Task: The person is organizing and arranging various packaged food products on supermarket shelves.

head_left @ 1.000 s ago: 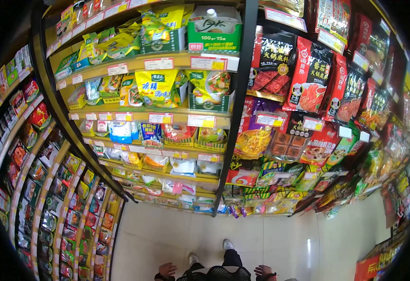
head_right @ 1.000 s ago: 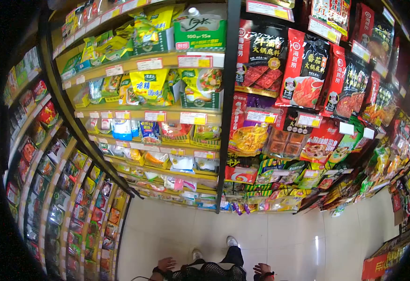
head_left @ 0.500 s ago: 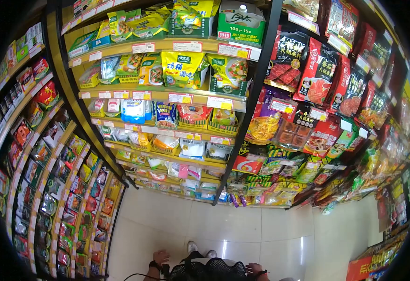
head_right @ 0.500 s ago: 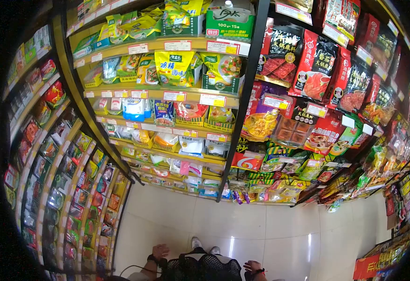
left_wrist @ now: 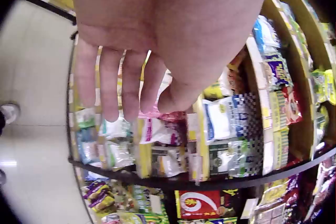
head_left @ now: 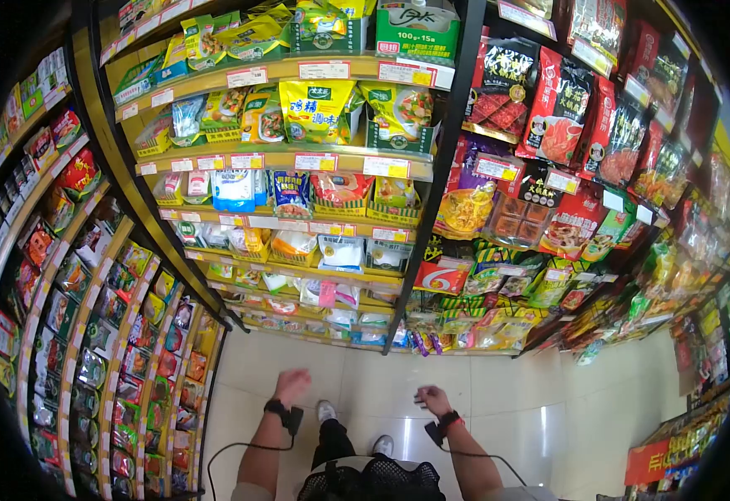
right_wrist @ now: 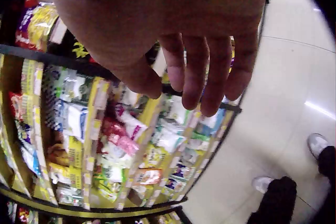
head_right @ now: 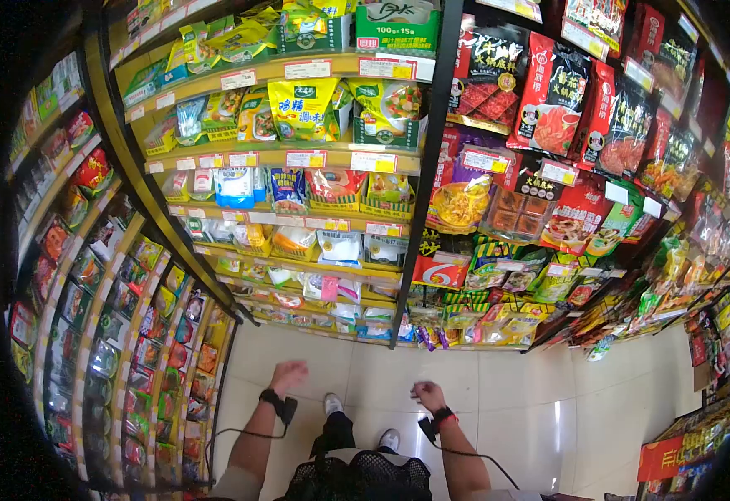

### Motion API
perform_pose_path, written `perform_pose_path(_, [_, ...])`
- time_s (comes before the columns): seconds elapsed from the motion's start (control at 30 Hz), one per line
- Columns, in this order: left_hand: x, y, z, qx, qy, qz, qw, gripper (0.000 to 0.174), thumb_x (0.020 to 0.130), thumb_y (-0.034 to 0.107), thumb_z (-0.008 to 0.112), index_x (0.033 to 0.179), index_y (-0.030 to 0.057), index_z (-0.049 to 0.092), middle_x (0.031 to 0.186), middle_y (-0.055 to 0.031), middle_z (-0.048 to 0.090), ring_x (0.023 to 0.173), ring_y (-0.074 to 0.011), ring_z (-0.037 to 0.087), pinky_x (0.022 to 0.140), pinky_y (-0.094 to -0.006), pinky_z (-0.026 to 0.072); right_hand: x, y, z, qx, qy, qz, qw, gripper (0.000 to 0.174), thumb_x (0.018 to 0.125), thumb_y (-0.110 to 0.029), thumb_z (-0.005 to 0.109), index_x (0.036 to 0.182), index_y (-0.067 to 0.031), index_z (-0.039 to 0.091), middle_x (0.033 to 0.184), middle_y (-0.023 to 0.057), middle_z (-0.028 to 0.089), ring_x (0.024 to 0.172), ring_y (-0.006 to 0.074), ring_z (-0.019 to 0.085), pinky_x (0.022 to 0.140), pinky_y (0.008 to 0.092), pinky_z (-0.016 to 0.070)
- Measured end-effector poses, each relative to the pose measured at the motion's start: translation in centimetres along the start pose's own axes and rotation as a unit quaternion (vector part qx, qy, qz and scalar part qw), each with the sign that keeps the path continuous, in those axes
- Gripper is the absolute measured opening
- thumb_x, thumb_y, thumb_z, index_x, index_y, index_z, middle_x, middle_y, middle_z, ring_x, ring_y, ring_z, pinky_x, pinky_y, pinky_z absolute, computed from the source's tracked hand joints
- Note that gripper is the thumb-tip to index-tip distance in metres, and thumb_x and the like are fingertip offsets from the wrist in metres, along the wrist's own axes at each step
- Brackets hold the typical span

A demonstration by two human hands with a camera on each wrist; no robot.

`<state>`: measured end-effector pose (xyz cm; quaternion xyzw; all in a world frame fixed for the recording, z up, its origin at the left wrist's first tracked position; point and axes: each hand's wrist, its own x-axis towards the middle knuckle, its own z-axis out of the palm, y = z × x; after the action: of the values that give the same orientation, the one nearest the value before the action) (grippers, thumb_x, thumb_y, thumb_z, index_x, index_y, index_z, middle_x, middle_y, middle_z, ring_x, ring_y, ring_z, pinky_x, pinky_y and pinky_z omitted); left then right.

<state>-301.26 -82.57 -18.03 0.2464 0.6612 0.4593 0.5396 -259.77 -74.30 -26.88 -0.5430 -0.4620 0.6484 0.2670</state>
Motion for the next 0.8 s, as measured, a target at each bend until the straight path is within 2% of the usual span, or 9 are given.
perform_pose_path(0.17, [8.5,10.9,-0.7,0.054,-0.072,0.179,0.98,0.035,0.088,0.022,0.064,0.118,0.004,0.06,0.101,-0.0044,0.066,0.09,-0.0117,0.063,0.075,-0.0267,0.05,8.7,-13.5,4.6,-0.078,-0.017,-0.225,0.971,0.019,0.088,-0.011,0.059,0.102,0.0019,0.057,0.088,0.0068,0.065,0.078,0.0132,0.062,0.068,0.0274,0.0512])
perform_pose_path(0.3, [9.7,21.6,2.0,0.066,-0.081,0.315,0.943,0.035,0.09,0.015,0.062,0.122,0.001,0.057,0.106,-0.0057,0.065,0.098,-0.0125,0.061,0.086,-0.0279,0.0488,10.1,-28.6,8.5,0.005,-0.01,-0.385,0.923,0.011,0.088,-0.004,0.059,0.099,-0.0012,0.057,0.089,0.0025,0.062,0.079,0.0098,0.06,0.073,0.0262,0.0499])
perform_pose_path(0.37, [10.6,24.8,3.6,0.059,-0.115,0.378,0.917,0.035,0.091,0.013,0.061,0.124,0.0007,0.056,0.111,-0.0076,0.065,0.105,-0.0134,0.06,0.091,-0.0286,0.0472,10.5,-34.0,9.4,0.012,0.048,-0.413,0.91,0.01,0.088,-0.004,0.059,0.097,-0.0012,0.057,0.09,0.0034,0.063,0.079,0.0108,0.06,0.074,0.0263,0.0499])
perform_pose_path(0.43, [10.0,28.5,6.0,0.068,-0.129,0.393,0.908,0.035,0.092,0.012,0.06,0.125,0.0008,0.055,0.113,-0.0087,0.065,0.108,-0.014,0.059,0.093,-0.029,0.0463,11.2,-39.0,8.9,-0.081,0.11,-0.459,0.878,0.012,0.087,-0.003,0.06,0.098,-0.0004,0.057,0.089,0.0051,0.064,0.079,0.0108,0.06,0.075,0.0266,0.0497])
perform_pose_path(0.57, [10.1,33.0,9.2,0.088,-0.214,0.427,0.874,0.037,0.093,0.013,0.057,0.127,-0.0019,0.052,0.117,-0.0122,0.063,0.108,-0.017,0.06,0.092,-0.0288,0.047,13.7,-44.8,9.4,-0.156,0.261,-0.495,0.814,0.023,0.079,-0.003,0.064,0.102,0.0003,0.057,0.094,0.011,0.062,0.082,0.0196,0.061,0.077,0.0311,0.0493])
perform_pose_path(0.6, [10.2,33.6,10.1,0.096,-0.225,0.417,0.876,0.039,0.093,0.012,0.057,0.129,-0.0021,0.051,0.122,-0.014,0.061,0.111,-0.0188,0.059,0.093,-0.0299,0.0469,14.9,-45.5,9.4,-0.158,0.268,-0.518,0.797,0.029,0.077,-0.002,0.063,0.105,0.0013,0.056,0.099,0.0169,0.061,0.086,0.0287,0.061,0.077,0.0343,0.0493])
perform_pose_path(0.7, [10.5,35.4,13.8,0.027,-0.265,0.459,0.847,0.044,0.093,0.012,0.057,0.133,-0.0022,0.047,0.13,-0.0162,0.055,0.117,-0.0213,0.056,0.096,-0.0312,0.046,16.7,-46.8,8.5,-0.223,0.33,-0.489,0.776,0.034,0.078,-0.004,0.062,0.111,0.0022,0.055,0.103,0.022,0.06,0.091,0.0362,0.06,0.079,0.0396,0.049])
perform_pose_path(0.73, [10.7,36.3,14.7,0.037,-0.282,0.432,0.856,0.046,0.092,0.011,0.056,0.135,-0.0027,0.044,0.137,-0.0177,0.049,0.119,-0.0237,0.054,0.098,-0.0321,0.0446,16.4,-47.3,8.2,-0.212,0.309,-0.456,0.807,0.039,0.078,-0.006,0.061,0.115,0.0037,0.052,0.106,0.0265,0.059,0.098,0.0422,0.058,0.084,0.0445,0.0471])
perform_pose_path(0.8, [12.2,37.1,15.9,0.059,-0.243,0.46,0.852,0.046,0.092,0.012,0.055,0.134,-0.0027,0.045,0.131,-0.0189,0.053,0.117,-0.0222,0.056,0.095,-0.0317,0.0461,18.0,-47.6,7.8,-0.238,0.305,-0.437,0.812,0.04,0.078,-0.007,0.062,0.115,0.0043,0.052,0.107,0.0273,0.059,0.101,0.0426,0.057,0.085,0.0453,0.0466])
